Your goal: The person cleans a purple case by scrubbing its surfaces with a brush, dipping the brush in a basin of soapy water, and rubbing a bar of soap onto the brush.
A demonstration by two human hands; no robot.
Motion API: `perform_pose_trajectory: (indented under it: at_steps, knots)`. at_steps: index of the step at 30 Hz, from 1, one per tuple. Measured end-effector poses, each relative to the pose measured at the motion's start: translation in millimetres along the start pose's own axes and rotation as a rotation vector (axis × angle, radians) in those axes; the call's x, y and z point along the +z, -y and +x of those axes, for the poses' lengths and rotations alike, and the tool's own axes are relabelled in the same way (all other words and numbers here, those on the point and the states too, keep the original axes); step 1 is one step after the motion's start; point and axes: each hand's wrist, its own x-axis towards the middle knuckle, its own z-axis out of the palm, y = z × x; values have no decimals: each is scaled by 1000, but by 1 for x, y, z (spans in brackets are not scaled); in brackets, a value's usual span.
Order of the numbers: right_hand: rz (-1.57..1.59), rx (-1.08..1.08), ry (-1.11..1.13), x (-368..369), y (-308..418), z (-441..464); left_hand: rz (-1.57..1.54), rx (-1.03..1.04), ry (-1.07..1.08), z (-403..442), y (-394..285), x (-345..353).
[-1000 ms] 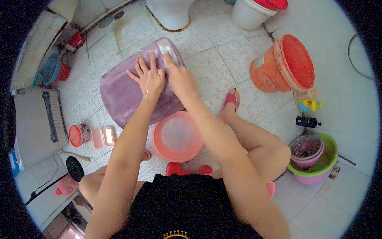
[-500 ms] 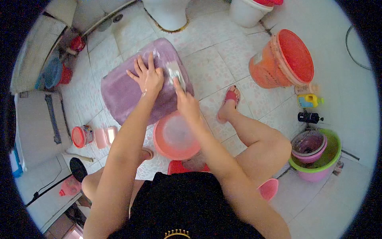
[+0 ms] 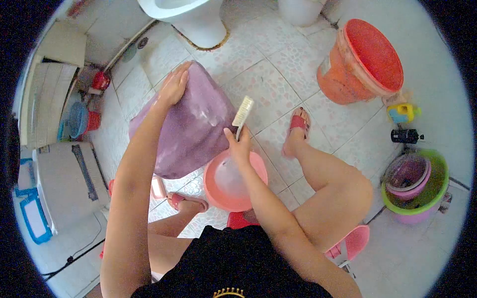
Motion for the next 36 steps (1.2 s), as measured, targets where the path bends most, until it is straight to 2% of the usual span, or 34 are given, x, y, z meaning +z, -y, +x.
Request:
perform_pose_trajectory:
  at_steps: [2,5,8,13,21,23,26,29,36]
  knots:
    - [117,425,92,2,20,-2,2,92,6,13,5,10]
    - [113,415,115,4,2,4,65,186,-50,16,7,14]
    - [83,412,68,15,25,7,129,288,-42,9,-25,12]
    - [92,318,76,16,16,15,130,339,-79,0,-35,21]
    - [108,346,107,13,24,12,77,357,-42,-42,-58,24]
    - [123,295,88,15,16,11,89,350,-4,-52,-66,23]
    - [102,289,78,14,26,9,159,368,7,-68,-74,27]
    - [74,275,86,13,25,11,274,408,-114,-86,-78,38]
    - [-97,154,118,9,29,17,524,328,-140,-145,-79,55]
